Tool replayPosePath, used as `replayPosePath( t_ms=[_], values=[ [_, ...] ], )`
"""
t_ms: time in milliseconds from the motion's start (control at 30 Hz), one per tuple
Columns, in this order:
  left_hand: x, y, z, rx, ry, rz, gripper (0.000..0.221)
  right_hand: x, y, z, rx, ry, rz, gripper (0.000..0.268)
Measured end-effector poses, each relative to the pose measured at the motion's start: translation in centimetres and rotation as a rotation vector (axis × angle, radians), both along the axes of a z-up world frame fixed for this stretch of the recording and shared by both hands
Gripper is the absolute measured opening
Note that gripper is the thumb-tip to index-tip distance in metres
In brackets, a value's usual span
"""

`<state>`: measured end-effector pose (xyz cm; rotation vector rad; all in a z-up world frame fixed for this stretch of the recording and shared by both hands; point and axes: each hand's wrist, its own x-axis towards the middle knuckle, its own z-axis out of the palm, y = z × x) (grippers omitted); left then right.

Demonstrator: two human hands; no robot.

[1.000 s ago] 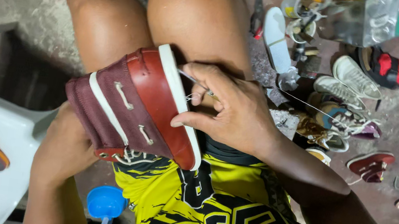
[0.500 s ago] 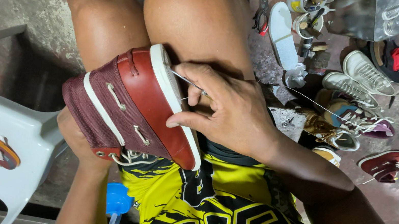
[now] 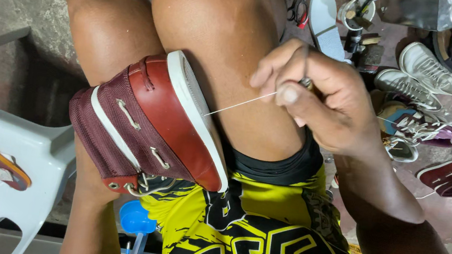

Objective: The person stitches the sole of a shoe using a needle and thread, pulling the thread through the sole and upper by hand while supporting the shoe on their lap.

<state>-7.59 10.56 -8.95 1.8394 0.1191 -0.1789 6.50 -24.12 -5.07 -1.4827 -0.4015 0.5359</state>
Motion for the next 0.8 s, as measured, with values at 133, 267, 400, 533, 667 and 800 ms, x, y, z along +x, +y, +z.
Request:
replayPosePath(
  t_ms=[133, 267, 400, 533, 667, 800],
  values=[
    [0.9, 0.0, 0.4, 0.309, -0.148, -0.104, 0.099, -0.1, 2.1, -1.1, 0.407, 0.298, -0.082, 0.017],
    [1.4, -0.5, 0.9, 0.100, 0.030, -0.002, 0.078, -0.4, 4.5, -1.4, 0.647, 0.310, 0.048, 0.016],
    [1.9, -0.4, 1.0, 0.015, 0.123, 0.027, 0.073, -0.4, 6.1, -0.1, 0.563, 0.380, 0.105, 0.021],
    [1.5, 0.0, 0.5, 0.061, 0.051, 0.013, 0.082, -0.1, 6.5, 1.0, 0.319, 0.446, 0.085, 0.024],
    [0.6, 0.1, -0.2, -0.030, 0.132, 0.095, 0.082, -0.7, 6.6, 0.8, 0.451, 0.576, -0.007, 0.029],
    [1.6, 0.1, -0.3, -0.088, 0.045, 0.103, 0.089, -0.9, 7.3, -0.2, 0.526, 0.461, -0.053, 0.025]
  ],
)
